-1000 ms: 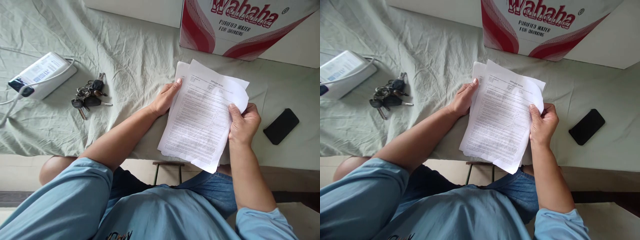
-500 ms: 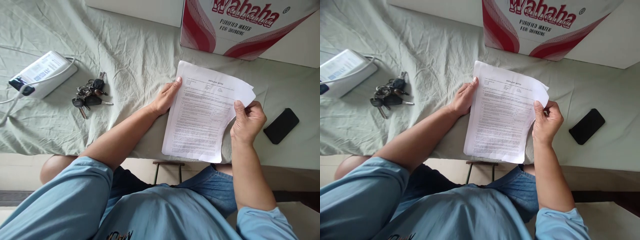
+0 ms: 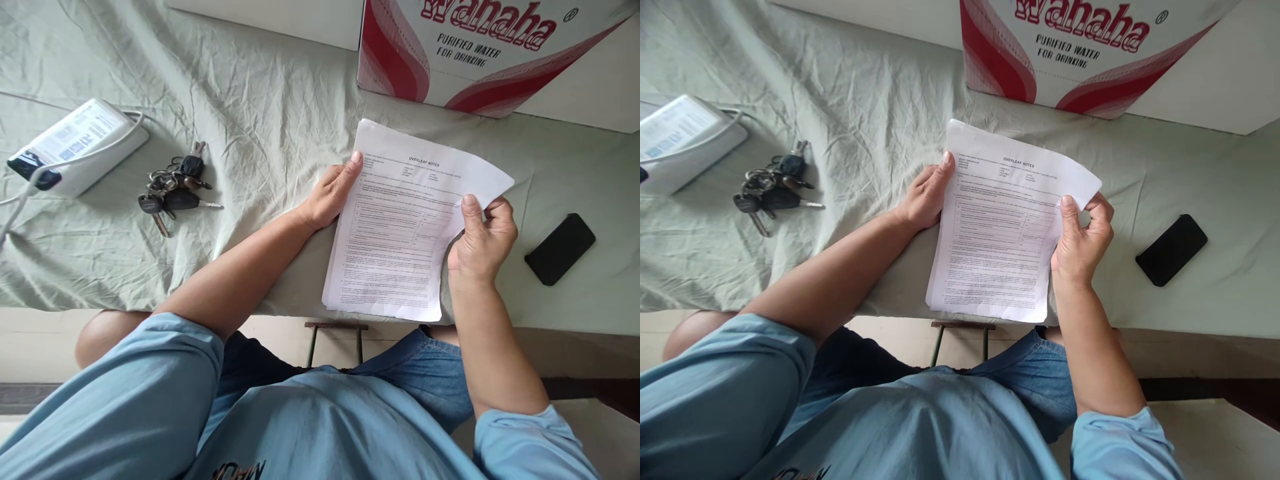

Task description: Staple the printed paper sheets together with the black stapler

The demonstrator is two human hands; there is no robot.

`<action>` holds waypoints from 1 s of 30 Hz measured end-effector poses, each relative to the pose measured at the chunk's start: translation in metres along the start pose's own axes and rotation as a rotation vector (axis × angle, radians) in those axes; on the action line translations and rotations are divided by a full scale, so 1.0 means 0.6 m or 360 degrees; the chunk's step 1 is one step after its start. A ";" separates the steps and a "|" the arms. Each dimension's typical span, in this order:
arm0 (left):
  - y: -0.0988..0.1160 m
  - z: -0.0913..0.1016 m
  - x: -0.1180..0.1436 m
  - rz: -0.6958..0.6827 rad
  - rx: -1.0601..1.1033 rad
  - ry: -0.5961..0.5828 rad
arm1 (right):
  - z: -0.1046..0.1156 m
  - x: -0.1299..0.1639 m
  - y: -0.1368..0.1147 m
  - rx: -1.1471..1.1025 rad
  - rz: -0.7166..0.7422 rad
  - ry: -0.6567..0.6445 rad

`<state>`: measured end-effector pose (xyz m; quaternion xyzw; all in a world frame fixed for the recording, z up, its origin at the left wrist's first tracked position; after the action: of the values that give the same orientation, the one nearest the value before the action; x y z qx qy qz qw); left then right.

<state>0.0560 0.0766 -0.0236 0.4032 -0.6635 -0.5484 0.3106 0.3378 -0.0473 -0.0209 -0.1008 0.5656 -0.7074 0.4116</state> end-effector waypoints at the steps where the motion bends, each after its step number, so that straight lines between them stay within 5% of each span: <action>1: 0.000 -0.001 0.000 0.0001 -0.0011 -0.0012 | -0.002 0.002 0.002 -0.0029 -0.0029 0.0005; 13: -0.010 0.001 0.000 -0.0007 -0.0141 -0.0130 | -0.025 0.018 -0.008 -0.0236 -0.0087 -0.0158; 18: -0.020 0.016 -0.006 -0.0011 -0.0113 0.0026 | -0.026 -0.001 -0.009 -0.0178 -0.0045 -0.0516; 25: -0.044 0.044 -0.036 -0.0095 -0.0115 0.0212 | 0.024 0.004 -0.024 -0.0490 -0.0718 -0.1128; 30: -0.040 0.068 -0.044 -0.0135 0.0065 0.0462 | 0.039 0.014 -0.059 -0.0674 -0.0565 -0.1057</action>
<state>0.0384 0.1175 -0.0549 0.5122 -0.6051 -0.4831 0.3717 0.3299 -0.0691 0.0156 -0.5010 0.5091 -0.5648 0.4134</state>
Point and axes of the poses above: each hand's wrist, its own x-axis away from the middle knuckle, its own z-axis out of the back of the hand, y = z × x, the point moved 6 cm from there along -x, towards the middle knuckle, and after that the axes turned 6 degrees about x, right-handed, at the moved point
